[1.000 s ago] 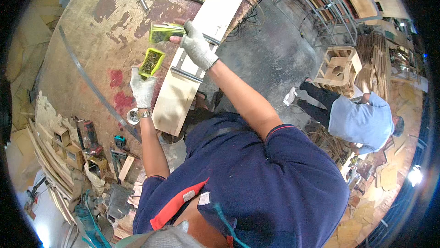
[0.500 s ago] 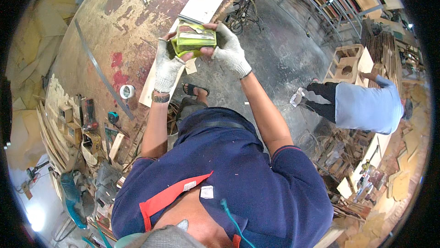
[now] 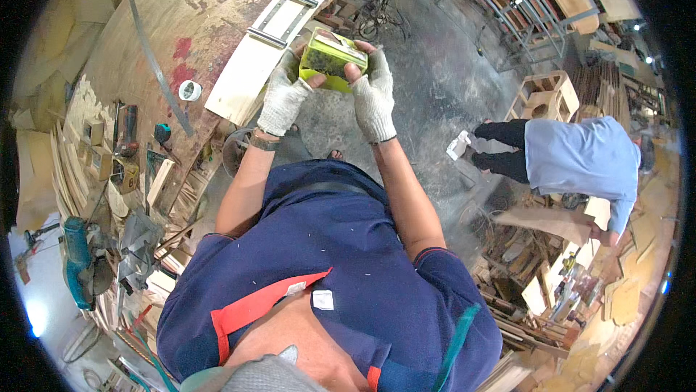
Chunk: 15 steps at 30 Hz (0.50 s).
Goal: The person aligns a metal frame on a wooden plank, measures and marks it, then uses a cordless drill to fasten the frame to the wood with screws. The person also retrieves screws from a container and positions the plank on the workbench.
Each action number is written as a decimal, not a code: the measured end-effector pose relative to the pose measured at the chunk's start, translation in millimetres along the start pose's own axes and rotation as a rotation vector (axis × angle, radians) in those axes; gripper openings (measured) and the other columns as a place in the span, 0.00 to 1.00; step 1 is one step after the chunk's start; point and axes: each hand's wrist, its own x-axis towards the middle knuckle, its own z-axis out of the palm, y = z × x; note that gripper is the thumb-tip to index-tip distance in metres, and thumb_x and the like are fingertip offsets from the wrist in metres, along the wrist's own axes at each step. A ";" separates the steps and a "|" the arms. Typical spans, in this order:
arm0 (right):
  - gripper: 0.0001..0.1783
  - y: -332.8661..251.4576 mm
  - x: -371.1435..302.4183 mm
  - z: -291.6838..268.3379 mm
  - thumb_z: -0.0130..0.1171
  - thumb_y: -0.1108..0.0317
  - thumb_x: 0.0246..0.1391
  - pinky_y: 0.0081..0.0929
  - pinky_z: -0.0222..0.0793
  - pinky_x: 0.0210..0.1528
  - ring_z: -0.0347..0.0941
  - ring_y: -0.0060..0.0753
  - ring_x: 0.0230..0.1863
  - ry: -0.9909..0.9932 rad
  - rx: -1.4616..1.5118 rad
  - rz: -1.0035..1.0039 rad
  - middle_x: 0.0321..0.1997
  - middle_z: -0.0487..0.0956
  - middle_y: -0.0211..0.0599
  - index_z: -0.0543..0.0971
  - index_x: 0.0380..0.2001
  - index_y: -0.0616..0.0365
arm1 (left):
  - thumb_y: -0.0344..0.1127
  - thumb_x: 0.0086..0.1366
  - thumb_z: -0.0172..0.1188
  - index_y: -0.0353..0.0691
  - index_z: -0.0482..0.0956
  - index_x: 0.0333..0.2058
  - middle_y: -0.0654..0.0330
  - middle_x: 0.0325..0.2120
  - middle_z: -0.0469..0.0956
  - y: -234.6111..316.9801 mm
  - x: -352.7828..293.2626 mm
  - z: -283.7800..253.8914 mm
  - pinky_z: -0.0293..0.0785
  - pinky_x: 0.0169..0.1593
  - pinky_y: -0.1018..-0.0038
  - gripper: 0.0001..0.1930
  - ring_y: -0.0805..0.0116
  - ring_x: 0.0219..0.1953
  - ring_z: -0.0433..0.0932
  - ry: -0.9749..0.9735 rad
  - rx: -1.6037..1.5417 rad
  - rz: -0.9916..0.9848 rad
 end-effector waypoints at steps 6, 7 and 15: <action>0.25 -4.5 -8.1 37.3 0.61 0.62 0.60 0.25 0.66 0.56 0.70 0.29 0.53 -0.020 -0.045 -0.050 0.52 0.76 0.36 0.71 0.57 0.60 | 0.37 0.65 0.66 0.39 0.52 0.71 0.55 0.57 0.73 -4.0 -14.6 -24.8 0.69 0.58 0.74 0.42 0.70 0.57 0.71 -0.005 0.103 0.105; 0.26 -5.6 -8.0 45.2 0.62 0.59 0.61 0.24 0.66 0.55 0.70 0.28 0.52 -0.019 -0.035 -0.026 0.52 0.75 0.36 0.71 0.57 0.60 | 0.37 0.65 0.66 0.39 0.51 0.71 0.54 0.58 0.72 -3.2 -16.9 -31.1 0.69 0.59 0.73 0.42 0.69 0.57 0.71 0.004 0.128 0.146; 0.32 16.9 -6.4 100.1 0.65 0.46 0.58 0.26 0.71 0.51 0.72 0.27 0.51 -0.041 0.162 0.006 0.50 0.75 0.32 0.69 0.55 0.56 | 0.43 0.68 0.62 0.35 0.52 0.70 0.48 0.59 0.69 7.7 -25.6 -81.3 0.65 0.62 0.67 0.40 0.60 0.61 0.69 0.072 0.238 0.229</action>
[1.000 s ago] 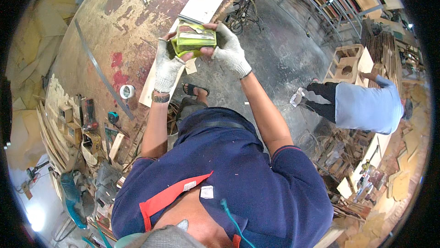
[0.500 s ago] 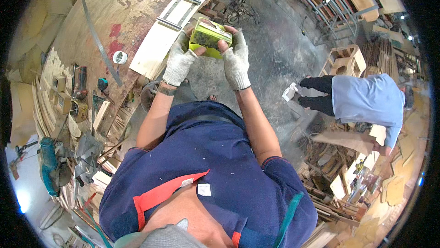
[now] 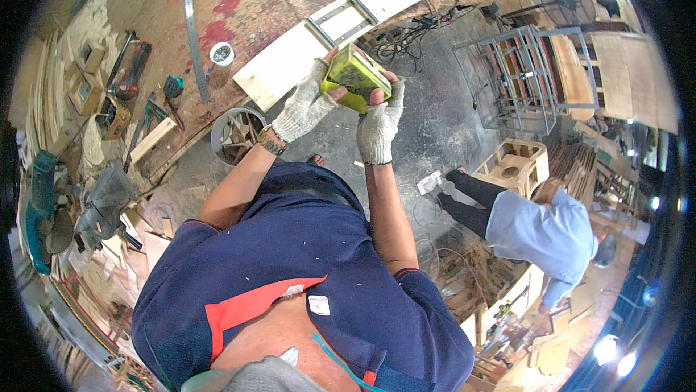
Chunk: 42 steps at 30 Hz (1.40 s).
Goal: The person aligns a metal frame on a wooden plank, measures and marks it, then uses a cordless drill to fasten the frame to the wood with screws. The person also retrieves screws from a container and positions the plank on the workbench.
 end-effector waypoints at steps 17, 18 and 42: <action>0.31 21.9 -13.9 43.0 0.52 0.40 0.64 0.32 0.74 0.52 0.74 0.31 0.50 0.232 0.100 0.119 0.50 0.75 0.35 0.66 0.55 0.54 | 0.39 0.68 0.63 0.34 0.62 0.61 0.52 0.50 0.74 -2.1 -9.7 -29.1 0.72 0.56 0.69 0.29 0.65 0.54 0.74 -0.027 -0.043 -0.192; 0.32 22.5 -14.6 43.1 0.52 0.39 0.64 0.33 0.74 0.54 0.74 0.32 0.52 0.205 0.033 0.092 0.52 0.75 0.36 0.66 0.55 0.54 | 0.40 0.67 0.63 0.34 0.62 0.61 0.52 0.50 0.74 -3.6 -10.0 -29.7 0.72 0.55 0.69 0.29 0.65 0.54 0.74 -0.020 -0.072 -0.178; 0.24 8.2 -19.7 26.7 0.54 0.49 0.67 0.28 0.75 0.50 0.75 0.29 0.48 0.134 -0.068 0.089 0.50 0.76 0.36 0.68 0.53 0.57 | 0.48 0.68 0.63 0.36 0.61 0.60 0.50 0.52 0.73 -11.1 -12.4 -17.7 0.71 0.56 0.65 0.31 0.59 0.56 0.74 -0.026 -0.079 -0.178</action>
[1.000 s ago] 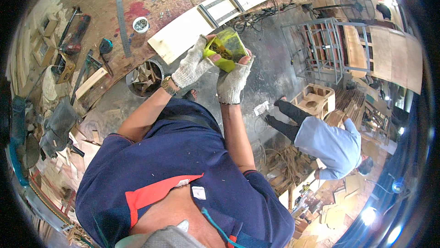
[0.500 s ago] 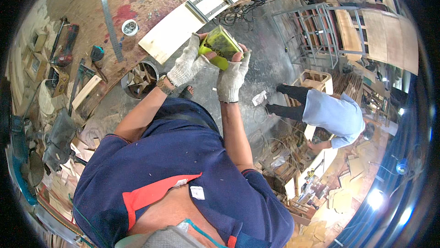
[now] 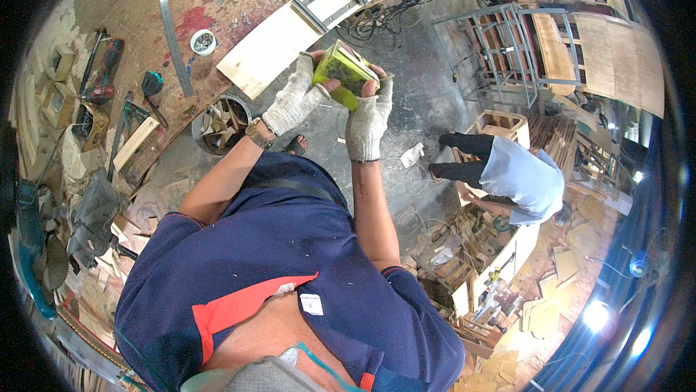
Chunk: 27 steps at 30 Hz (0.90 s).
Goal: The person aligns a metal frame on a wooden plank, measures and marks it, then uses a cordless drill to fasten the frame to the wood with screws. The person also retrieves screws from a container and positions the plank on the workbench.
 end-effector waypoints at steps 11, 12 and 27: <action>0.28 11.8 0.2 2.7 0.57 0.72 0.61 0.26 0.72 0.53 0.74 0.33 0.51 -0.031 0.080 0.106 0.53 0.74 0.40 0.64 0.64 0.61 | 0.43 0.66 0.63 0.38 0.70 0.56 0.60 0.46 0.75 -7.1 7.2 4.4 0.73 0.52 0.75 0.24 0.71 0.49 0.74 0.190 -0.514 -0.218; 0.34 11.3 -0.2 4.8 0.56 0.77 0.59 0.28 0.72 0.55 0.73 0.35 0.55 -0.032 0.071 0.150 0.58 0.72 0.45 0.59 0.68 0.61 | 0.40 0.67 0.62 0.38 0.70 0.56 0.61 0.47 0.75 -9.7 5.1 2.8 0.72 0.53 0.75 0.22 0.72 0.49 0.74 0.204 -0.444 -0.149; 0.39 27.3 -39.7 -12.1 0.69 0.51 0.50 0.32 0.80 0.39 0.81 0.36 0.40 -0.218 0.232 0.681 0.48 0.80 0.43 0.68 0.61 0.59 | 0.60 0.48 0.69 0.46 0.70 0.59 0.49 0.51 0.73 -95.1 25.2 -221.8 0.66 0.59 0.54 0.42 0.50 0.55 0.69 0.535 1.486 0.012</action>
